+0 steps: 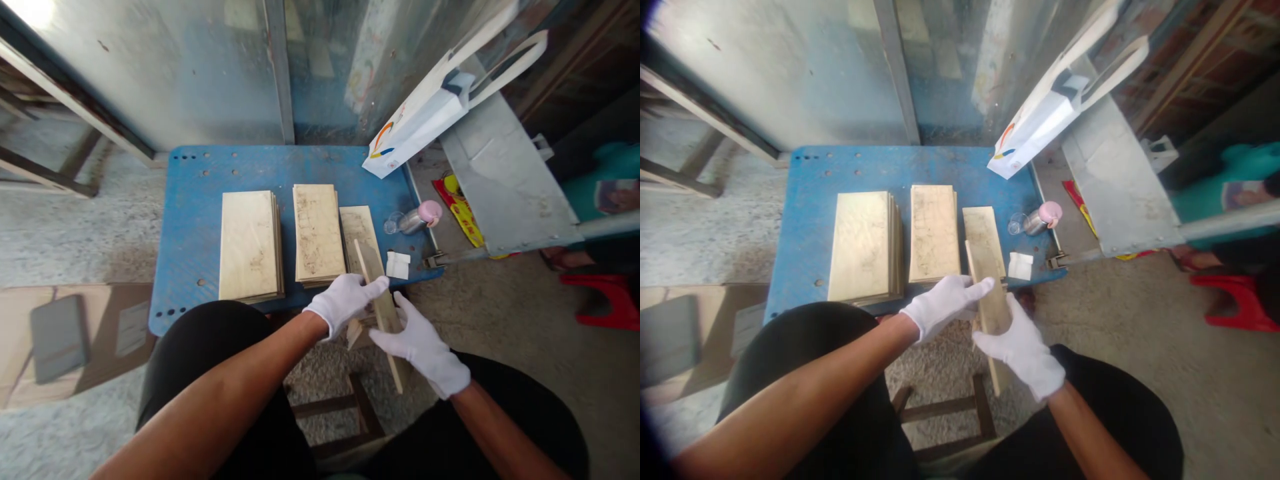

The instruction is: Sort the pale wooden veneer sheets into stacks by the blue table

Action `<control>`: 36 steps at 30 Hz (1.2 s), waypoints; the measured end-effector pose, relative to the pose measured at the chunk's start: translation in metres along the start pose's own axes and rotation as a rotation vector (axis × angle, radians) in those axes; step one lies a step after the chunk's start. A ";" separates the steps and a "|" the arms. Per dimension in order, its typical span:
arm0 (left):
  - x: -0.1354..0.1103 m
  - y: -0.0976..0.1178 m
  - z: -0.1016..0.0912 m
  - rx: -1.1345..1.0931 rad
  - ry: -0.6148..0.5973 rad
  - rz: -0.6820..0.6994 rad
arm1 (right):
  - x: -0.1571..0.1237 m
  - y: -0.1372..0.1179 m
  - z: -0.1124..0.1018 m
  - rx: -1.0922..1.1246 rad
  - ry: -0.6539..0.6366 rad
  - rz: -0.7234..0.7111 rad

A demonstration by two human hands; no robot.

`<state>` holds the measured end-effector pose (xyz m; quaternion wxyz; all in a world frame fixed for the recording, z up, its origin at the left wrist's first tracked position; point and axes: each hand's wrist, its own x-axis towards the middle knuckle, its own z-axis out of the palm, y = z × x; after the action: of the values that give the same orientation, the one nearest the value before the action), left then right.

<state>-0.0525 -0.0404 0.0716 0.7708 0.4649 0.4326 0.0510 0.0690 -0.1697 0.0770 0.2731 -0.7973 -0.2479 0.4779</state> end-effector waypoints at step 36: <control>-0.020 -0.013 0.003 1.169 -0.534 0.212 | -0.035 0.025 -0.075 -0.555 0.002 -0.583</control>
<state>-0.0675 -0.0592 0.0749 0.4626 0.8444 0.1344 -0.2343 0.1253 -0.2261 0.1116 0.1718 -0.7375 -0.5828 0.2948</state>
